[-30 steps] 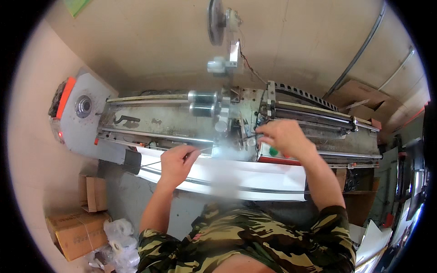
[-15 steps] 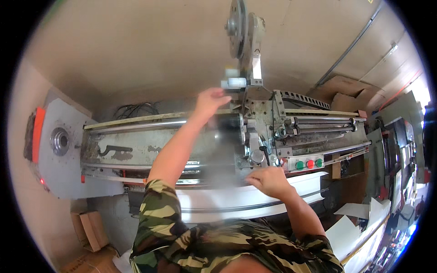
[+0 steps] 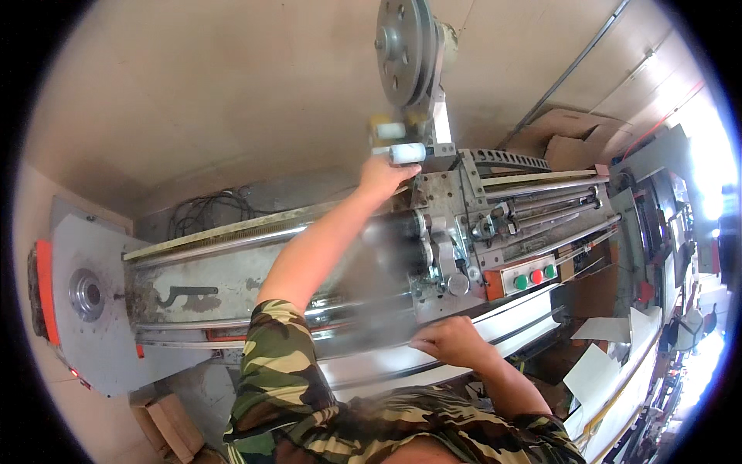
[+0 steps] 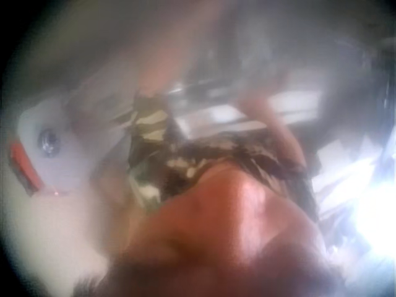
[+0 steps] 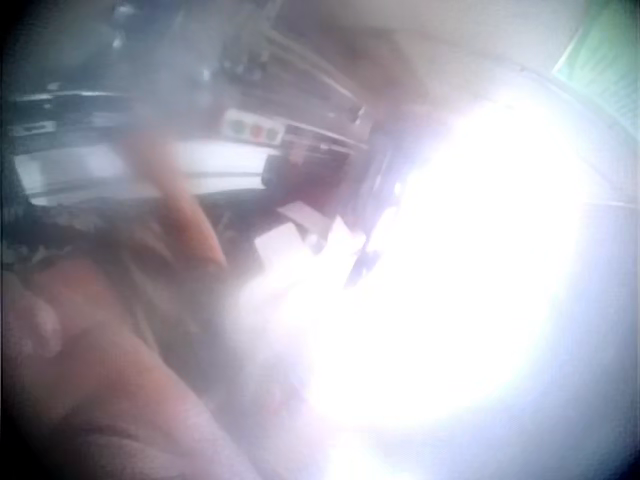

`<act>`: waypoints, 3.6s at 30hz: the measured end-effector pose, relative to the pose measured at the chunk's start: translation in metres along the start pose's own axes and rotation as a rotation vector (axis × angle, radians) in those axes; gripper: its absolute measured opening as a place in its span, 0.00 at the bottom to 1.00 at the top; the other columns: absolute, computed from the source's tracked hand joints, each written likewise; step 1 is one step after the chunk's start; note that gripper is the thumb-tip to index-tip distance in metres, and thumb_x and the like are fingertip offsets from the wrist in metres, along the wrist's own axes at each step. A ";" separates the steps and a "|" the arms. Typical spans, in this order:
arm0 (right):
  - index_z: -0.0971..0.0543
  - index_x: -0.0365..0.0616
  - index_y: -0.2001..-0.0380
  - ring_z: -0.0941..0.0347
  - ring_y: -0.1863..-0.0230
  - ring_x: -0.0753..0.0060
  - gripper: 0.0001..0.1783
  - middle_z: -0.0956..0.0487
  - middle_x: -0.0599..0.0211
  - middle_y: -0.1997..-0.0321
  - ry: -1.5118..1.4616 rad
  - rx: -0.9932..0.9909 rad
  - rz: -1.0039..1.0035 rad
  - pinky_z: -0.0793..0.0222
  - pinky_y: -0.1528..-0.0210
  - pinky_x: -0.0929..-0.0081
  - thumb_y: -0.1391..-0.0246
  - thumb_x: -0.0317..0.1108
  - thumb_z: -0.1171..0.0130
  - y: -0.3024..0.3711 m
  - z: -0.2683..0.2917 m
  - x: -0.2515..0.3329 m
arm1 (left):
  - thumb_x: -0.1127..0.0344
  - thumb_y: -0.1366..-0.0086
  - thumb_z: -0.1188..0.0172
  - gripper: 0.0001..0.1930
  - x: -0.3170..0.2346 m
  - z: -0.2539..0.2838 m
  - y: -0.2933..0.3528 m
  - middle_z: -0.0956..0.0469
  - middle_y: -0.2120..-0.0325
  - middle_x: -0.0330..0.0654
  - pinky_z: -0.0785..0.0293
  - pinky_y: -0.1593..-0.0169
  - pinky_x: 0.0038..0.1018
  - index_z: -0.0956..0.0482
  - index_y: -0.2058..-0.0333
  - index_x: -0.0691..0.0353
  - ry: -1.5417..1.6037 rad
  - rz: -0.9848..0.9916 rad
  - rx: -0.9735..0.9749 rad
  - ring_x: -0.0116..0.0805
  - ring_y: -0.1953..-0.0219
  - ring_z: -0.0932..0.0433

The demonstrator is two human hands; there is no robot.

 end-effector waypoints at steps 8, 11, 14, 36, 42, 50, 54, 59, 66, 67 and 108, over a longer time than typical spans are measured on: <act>0.14 0.53 0.67 0.20 0.70 0.52 0.13 0.16 0.65 0.70 0.000 -0.006 0.018 0.25 0.67 0.58 0.42 0.48 0.37 0.000 -0.009 0.002 | 0.58 0.42 0.28 0.13 0.064 0.014 0.017 0.13 0.66 0.41 0.24 0.54 0.30 0.12 0.65 0.62 -0.210 0.057 0.392 0.29 0.62 0.18; 0.14 0.52 0.68 0.21 0.70 0.52 0.13 0.16 0.65 0.71 -0.030 -0.004 0.025 0.26 0.68 0.58 0.42 0.48 0.37 -0.003 -0.009 -0.002 | 0.59 0.42 0.29 0.14 0.097 0.026 0.013 0.13 0.66 0.42 0.24 0.54 0.28 0.12 0.63 0.64 -0.198 0.093 0.365 0.27 0.62 0.18; 0.14 0.52 0.68 0.21 0.70 0.52 0.13 0.17 0.64 0.72 -0.040 -0.025 0.041 0.26 0.69 0.57 0.43 0.48 0.37 -0.005 -0.009 -0.005 | 0.63 0.40 0.29 0.13 0.124 0.042 -0.007 0.14 0.67 0.40 0.24 0.57 0.26 0.12 0.62 0.67 -0.122 0.080 0.137 0.25 0.63 0.20; 0.14 0.54 0.68 0.20 0.70 0.54 0.15 0.16 0.66 0.71 0.068 -0.009 0.057 0.26 0.69 0.55 0.39 0.50 0.42 0.031 -0.022 -0.010 | 0.64 0.34 0.33 0.14 0.171 -0.009 0.012 0.16 0.64 0.39 0.21 0.60 0.26 0.17 0.55 0.67 0.512 0.239 0.114 0.27 0.65 0.18; 0.13 0.55 0.66 0.20 0.70 0.53 0.14 0.16 0.66 0.71 0.089 -0.086 0.127 0.25 0.68 0.56 0.40 0.50 0.41 0.047 -0.009 -0.003 | 0.69 0.34 0.37 0.10 0.194 -0.010 0.046 0.17 0.66 0.41 0.21 0.57 0.30 0.17 0.56 0.65 0.850 0.248 0.178 0.31 0.63 0.18; 0.13 0.57 0.64 0.19 0.68 0.55 0.13 0.15 0.67 0.70 0.095 -0.087 0.137 0.25 0.66 0.59 0.41 0.49 0.41 0.063 -0.016 -0.035 | 0.65 0.35 0.40 0.10 0.152 0.029 0.150 0.18 0.69 0.40 0.28 0.63 0.30 0.17 0.61 0.66 0.161 0.152 -0.082 0.30 0.68 0.23; 0.13 0.57 0.64 0.20 0.69 0.54 0.12 0.15 0.67 0.71 0.116 -0.108 0.183 0.25 0.66 0.60 0.41 0.48 0.40 0.067 -0.010 -0.050 | 0.62 0.35 0.39 0.10 0.055 0.037 0.170 0.21 0.75 0.34 0.32 0.68 0.26 0.17 0.67 0.64 -0.508 0.162 -0.065 0.24 0.72 0.27; 0.13 0.55 0.67 0.20 0.70 0.54 0.12 0.16 0.67 0.72 0.058 -0.203 0.220 0.26 0.67 0.60 0.42 0.47 0.38 0.077 -0.006 -0.083 | 0.64 0.33 0.40 0.10 0.036 0.049 0.169 0.21 0.76 0.35 0.34 0.71 0.24 0.16 0.67 0.65 -0.459 0.216 -0.053 0.21 0.74 0.29; 0.13 0.57 0.68 0.20 0.69 0.51 0.15 0.17 0.63 0.73 0.010 -0.320 0.144 0.25 0.65 0.58 0.41 0.52 0.40 0.064 0.070 -0.112 | 0.66 0.37 0.37 0.08 -0.020 -0.023 0.136 0.23 0.77 0.34 0.37 0.74 0.24 0.16 0.69 0.65 -0.355 0.253 -0.010 0.22 0.77 0.32; 0.13 0.56 0.68 0.20 0.69 0.51 0.15 0.17 0.63 0.74 0.016 -0.367 0.162 0.25 0.65 0.58 0.41 0.53 0.40 0.055 0.088 -0.109 | 0.66 0.38 0.36 0.08 -0.023 -0.038 0.134 0.23 0.77 0.34 0.37 0.74 0.23 0.16 0.69 0.65 -0.330 0.293 -0.033 0.22 0.77 0.31; 0.13 0.55 0.66 0.19 0.60 0.50 0.17 0.15 0.62 0.64 -0.023 -0.538 0.109 0.24 0.58 0.55 0.46 0.53 0.38 -0.089 0.145 -0.139 | 0.67 0.47 0.34 0.03 -0.064 -0.052 0.135 0.23 0.69 0.40 0.23 0.57 0.39 0.15 0.75 0.58 -1.428 -0.418 0.007 0.44 0.56 0.25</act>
Point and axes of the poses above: each hand's wrist, its own y-axis away from the middle knuckle, its own z-axis out of the back of the hand, x = y × z, the point moved 7 cm from there along -y, towards the middle knuckle
